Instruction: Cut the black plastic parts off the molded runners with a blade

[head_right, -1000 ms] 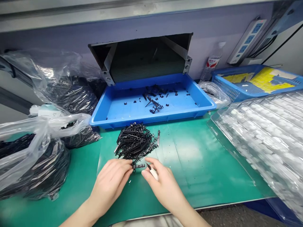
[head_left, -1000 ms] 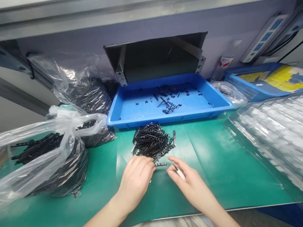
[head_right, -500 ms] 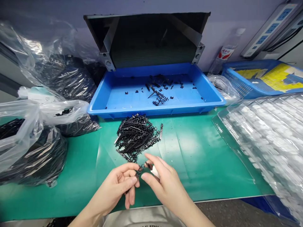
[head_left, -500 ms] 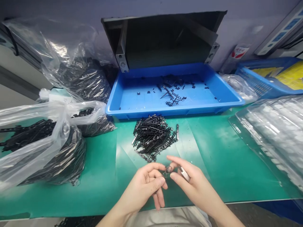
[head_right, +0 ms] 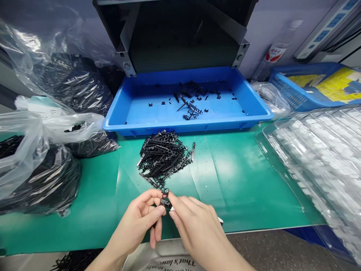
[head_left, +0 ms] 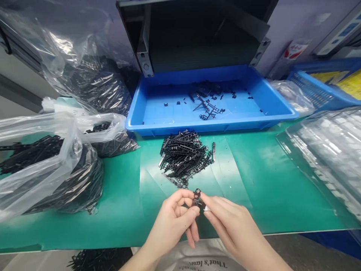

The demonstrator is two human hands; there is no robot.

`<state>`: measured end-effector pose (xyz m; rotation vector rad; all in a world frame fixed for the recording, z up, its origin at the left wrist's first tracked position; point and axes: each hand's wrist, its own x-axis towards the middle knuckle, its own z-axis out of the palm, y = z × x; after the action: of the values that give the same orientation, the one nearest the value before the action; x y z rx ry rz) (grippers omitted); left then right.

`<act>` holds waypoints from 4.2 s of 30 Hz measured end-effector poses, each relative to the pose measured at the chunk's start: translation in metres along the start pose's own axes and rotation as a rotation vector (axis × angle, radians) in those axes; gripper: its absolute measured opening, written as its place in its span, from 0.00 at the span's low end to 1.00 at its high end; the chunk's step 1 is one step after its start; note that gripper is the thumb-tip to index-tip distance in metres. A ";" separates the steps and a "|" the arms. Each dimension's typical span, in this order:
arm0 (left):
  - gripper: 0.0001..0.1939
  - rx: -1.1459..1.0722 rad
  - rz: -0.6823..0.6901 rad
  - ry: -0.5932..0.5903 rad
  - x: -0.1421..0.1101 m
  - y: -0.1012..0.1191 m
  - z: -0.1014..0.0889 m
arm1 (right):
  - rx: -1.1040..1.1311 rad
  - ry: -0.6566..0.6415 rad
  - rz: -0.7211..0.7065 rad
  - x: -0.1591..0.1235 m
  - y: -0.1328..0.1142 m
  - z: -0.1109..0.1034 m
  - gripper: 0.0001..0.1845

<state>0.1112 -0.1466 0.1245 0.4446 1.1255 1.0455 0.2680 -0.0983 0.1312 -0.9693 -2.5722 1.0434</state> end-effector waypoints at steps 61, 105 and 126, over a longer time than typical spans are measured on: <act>0.13 0.246 0.056 0.170 -0.002 -0.007 -0.003 | 0.361 0.051 0.154 0.011 0.008 -0.005 0.12; 0.11 0.010 0.208 0.337 -0.001 -0.012 -0.003 | -0.023 0.240 0.103 0.020 0.009 0.012 0.18; 0.19 -0.056 0.127 0.170 0.023 -0.015 0.013 | 0.675 -0.086 0.415 0.012 0.011 -0.005 0.30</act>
<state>0.1310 -0.1322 0.1067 0.3923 1.2272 1.2408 0.2662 -0.0817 0.1263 -1.2781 -1.8530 1.9157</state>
